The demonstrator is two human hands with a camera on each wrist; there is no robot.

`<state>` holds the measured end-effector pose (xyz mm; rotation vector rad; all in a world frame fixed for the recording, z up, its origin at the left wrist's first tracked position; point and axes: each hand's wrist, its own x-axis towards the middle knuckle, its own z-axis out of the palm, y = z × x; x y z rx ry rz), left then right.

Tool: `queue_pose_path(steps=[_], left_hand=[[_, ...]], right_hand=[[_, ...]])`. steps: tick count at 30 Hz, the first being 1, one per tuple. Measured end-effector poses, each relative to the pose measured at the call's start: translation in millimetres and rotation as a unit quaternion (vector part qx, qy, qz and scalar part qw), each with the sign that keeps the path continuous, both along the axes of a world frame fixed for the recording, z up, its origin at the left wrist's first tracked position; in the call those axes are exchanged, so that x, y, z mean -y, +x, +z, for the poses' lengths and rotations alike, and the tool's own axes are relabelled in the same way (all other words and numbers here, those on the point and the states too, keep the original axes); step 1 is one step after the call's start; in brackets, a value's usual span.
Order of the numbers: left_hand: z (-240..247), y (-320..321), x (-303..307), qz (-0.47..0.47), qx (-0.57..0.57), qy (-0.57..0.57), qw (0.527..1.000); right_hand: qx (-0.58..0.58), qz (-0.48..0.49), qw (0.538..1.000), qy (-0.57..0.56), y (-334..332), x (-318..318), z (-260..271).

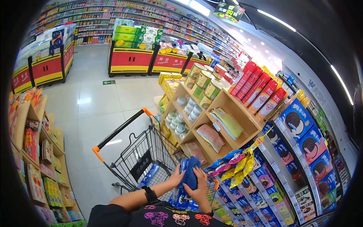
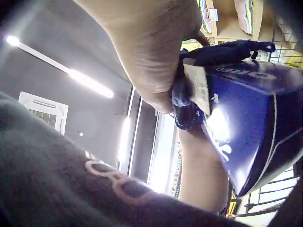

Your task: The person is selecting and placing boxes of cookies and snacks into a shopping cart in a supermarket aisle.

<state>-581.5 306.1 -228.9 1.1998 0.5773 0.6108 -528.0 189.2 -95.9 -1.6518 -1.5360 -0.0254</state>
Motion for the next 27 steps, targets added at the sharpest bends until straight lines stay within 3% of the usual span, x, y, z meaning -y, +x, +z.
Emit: queue_pose_path(steps=[3,4,11,12,16,19,20,21,23,24,27], left_hand=[[-25,5,-9,0.045,-0.033,0.042,0.998],[24,-16,-9,0.029,-0.084,0.026,0.996],[27,-23,-55,0.149,0.097,-0.07,0.982],[60,-37,-51,0.148,0.112,-0.128,0.974],[72,-51,-54,0.089,0.076,-0.048,0.992],[60,-44,-50,0.048,0.038,0.066,0.996],[59,-42,-42,0.034,0.071,0.057,0.995],[63,-42,-37,-0.002,0.09,0.091,0.992],[50,-42,-30,-0.019,0.015,0.229,0.973],[53,-46,-27,-0.034,-0.004,0.279,0.96],[79,-64,-20,-0.108,0.024,0.22,0.969]], right_hand=[[-0.005,-0.003,1.0,-0.027,-8,1,3],[-0.004,-0.003,0.999,-0.039,-10,2,4],[-0.01,0.124,0.986,-0.111,-10,18,-11],[-0.049,0.134,0.982,-0.127,-10,21,-15],[-0.297,0.127,0.94,-0.111,-5,19,-35],[-0.582,0.105,0.806,-0.028,-3,8,-41],[-0.625,0.075,0.777,-0.024,-6,3,-35],[-0.637,0.085,0.767,-0.002,-8,-1,-30],[-0.66,0.107,0.743,0.041,-9,-7,-23],[-0.636,0.112,0.763,0.043,-8,-9,-20],[-0.604,0.126,0.784,0.069,-12,-14,-6]])
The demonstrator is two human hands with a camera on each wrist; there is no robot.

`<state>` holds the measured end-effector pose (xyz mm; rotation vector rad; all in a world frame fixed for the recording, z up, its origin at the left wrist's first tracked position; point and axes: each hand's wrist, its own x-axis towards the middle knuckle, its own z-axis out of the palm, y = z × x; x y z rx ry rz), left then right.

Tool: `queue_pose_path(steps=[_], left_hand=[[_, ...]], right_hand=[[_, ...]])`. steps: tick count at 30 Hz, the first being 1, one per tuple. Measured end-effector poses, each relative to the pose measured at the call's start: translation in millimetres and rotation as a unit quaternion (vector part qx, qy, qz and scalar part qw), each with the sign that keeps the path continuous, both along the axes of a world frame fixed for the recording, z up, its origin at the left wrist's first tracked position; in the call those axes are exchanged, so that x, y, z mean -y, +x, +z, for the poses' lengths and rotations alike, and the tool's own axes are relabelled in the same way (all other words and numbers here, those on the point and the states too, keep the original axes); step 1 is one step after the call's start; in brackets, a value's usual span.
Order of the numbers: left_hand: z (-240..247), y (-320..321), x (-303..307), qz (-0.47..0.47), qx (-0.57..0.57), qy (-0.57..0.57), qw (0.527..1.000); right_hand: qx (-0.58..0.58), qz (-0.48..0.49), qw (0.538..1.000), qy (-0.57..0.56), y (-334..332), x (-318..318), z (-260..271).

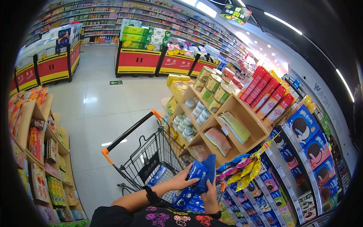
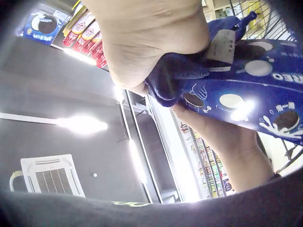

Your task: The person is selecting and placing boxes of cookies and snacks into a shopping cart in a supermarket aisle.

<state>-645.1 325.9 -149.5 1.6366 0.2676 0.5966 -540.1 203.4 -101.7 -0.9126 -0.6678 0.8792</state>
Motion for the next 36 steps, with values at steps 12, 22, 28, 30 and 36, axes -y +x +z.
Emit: queue_pose_path(steps=[12,22,28,30,36], left_hand=[[27,-9,0,0.044,0.065,-0.02,0.997],[37,-9,3,0.02,0.184,-0.128,0.974],[56,-16,-12,0.07,0.225,0.037,0.971],[55,-17,-11,0.074,0.205,0.088,0.972],[45,-12,12,0.025,0.144,0.215,0.966]], right_hand=[[-0.16,0.043,0.982,-0.094,4,1,-55],[-0.16,0.045,0.95,-0.264,10,11,-75],[-0.364,0.157,0.902,-0.171,3,16,-64],[-0.372,0.147,0.902,-0.16,8,12,-83],[-0.33,0.125,0.905,-0.236,9,16,-101]])
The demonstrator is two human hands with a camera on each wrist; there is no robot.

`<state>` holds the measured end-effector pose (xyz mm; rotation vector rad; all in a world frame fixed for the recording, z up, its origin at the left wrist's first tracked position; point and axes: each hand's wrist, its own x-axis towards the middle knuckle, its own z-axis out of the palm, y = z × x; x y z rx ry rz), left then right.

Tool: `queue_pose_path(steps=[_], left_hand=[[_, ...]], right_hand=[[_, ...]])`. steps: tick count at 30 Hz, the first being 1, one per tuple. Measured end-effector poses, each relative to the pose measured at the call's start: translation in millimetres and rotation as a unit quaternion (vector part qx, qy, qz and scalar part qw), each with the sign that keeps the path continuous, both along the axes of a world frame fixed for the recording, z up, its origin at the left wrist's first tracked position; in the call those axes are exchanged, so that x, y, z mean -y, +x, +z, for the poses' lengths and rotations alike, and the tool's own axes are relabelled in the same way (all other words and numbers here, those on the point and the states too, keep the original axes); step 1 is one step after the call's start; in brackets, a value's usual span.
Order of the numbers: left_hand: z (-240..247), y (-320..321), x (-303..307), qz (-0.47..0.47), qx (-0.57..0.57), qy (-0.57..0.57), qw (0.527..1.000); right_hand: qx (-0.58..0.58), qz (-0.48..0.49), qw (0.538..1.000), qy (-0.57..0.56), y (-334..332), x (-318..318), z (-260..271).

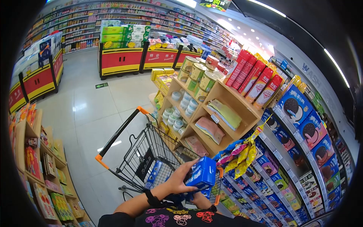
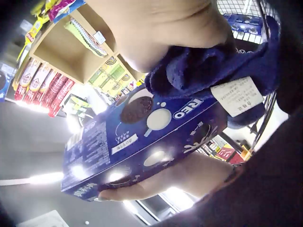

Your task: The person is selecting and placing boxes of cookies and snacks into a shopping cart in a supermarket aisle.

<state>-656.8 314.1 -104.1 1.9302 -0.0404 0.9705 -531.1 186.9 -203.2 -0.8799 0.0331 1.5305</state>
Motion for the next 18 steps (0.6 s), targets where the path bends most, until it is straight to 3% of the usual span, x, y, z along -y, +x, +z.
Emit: queue_pose_path(steps=[7,9,12,13,14,16,18], left_hand=[[-15,0,0,0.0,-0.015,-0.115,0.993],[-16,-1,-3,0.001,-0.013,-0.14,0.99],[-16,-6,-4,-0.005,-0.064,-0.114,0.991],[-21,-4,-3,0.001,-0.064,-0.09,0.994],[-22,-5,0,0.005,-0.089,-0.078,0.993],[-23,-7,5,0.011,-0.139,-0.051,0.989],[-27,-5,8,0.022,-0.151,0.0,0.988]], right_hand=[[0.141,0.041,0.981,-0.124,-4,16,3],[0.343,0.008,0.936,-0.085,12,15,-22],[0.568,-0.085,0.813,-0.097,29,21,-12],[0.58,-0.155,0.799,-0.04,37,11,-1],[0.54,-0.193,0.818,-0.053,41,20,16],[0.479,-0.269,0.834,0.054,40,22,59],[0.542,-0.307,0.776,0.095,29,24,93]])
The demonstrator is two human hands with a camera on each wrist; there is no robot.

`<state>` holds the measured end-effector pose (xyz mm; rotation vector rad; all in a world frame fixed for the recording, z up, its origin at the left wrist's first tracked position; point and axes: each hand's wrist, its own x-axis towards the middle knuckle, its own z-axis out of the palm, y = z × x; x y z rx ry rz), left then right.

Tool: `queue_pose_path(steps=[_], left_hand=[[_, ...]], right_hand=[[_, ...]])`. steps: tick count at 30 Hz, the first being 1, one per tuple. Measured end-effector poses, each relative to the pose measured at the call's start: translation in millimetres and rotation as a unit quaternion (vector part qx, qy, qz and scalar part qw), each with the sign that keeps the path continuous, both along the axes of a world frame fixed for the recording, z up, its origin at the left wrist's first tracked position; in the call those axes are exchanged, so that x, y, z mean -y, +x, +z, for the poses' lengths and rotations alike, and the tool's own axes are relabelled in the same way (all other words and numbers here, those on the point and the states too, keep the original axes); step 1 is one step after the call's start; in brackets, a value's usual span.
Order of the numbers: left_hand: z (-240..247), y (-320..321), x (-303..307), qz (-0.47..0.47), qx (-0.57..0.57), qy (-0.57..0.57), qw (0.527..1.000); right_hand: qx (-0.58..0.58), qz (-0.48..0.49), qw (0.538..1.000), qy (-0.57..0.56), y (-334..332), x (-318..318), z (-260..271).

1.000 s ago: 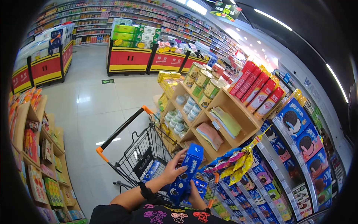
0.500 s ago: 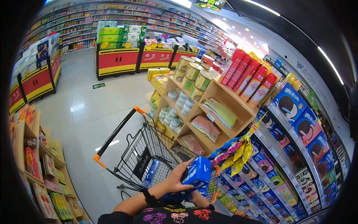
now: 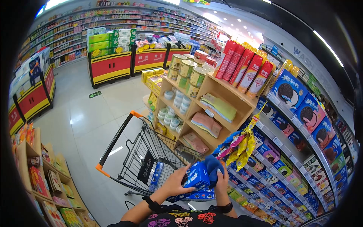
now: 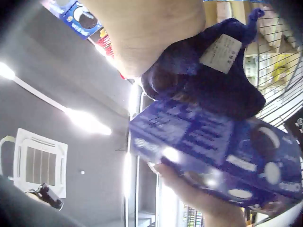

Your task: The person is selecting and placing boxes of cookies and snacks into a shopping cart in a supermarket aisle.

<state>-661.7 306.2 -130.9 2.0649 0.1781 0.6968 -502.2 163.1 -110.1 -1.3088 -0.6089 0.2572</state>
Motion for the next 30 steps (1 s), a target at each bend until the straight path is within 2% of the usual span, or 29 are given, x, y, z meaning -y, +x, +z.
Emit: queue_pose_path(steps=[1,2,3,6,10,16,21,23,28,30], left_hand=[[-2,1,2,0.0,0.003,0.018,1.0],[-3,1,3,0.0,0.007,0.036,0.999],[-1,1,2,-0.014,0.009,0.019,1.0],[6,-6,-2,-0.05,-0.046,-0.037,0.997],[4,-8,-6,-0.024,-0.05,-0.022,0.998],[5,-9,-9,-0.017,-0.059,0.002,0.998],[9,-11,-9,-0.013,-0.082,-0.038,0.996],[9,-10,-10,-0.001,-0.087,-0.021,0.996],[6,-5,-10,-0.005,-0.086,-0.001,0.996],[10,-5,-12,-0.047,-0.089,-0.054,0.993]], right_hand=[[0.14,0.009,0.989,-0.048,-4,2,18],[0.277,0.018,0.956,-0.097,-7,4,36],[0.408,0.028,0.901,-0.144,-8,5,44],[0.38,0.063,0.907,-0.171,-5,6,43],[0.301,0.064,0.925,-0.222,5,6,17],[0.296,0.066,0.918,-0.257,6,5,9],[0.343,0.069,0.893,-0.282,0,3,19],[0.346,0.071,0.881,-0.315,-3,3,25],[0.32,0.038,0.889,-0.327,-5,11,21],[0.3,0.007,0.895,-0.329,1,14,10]])
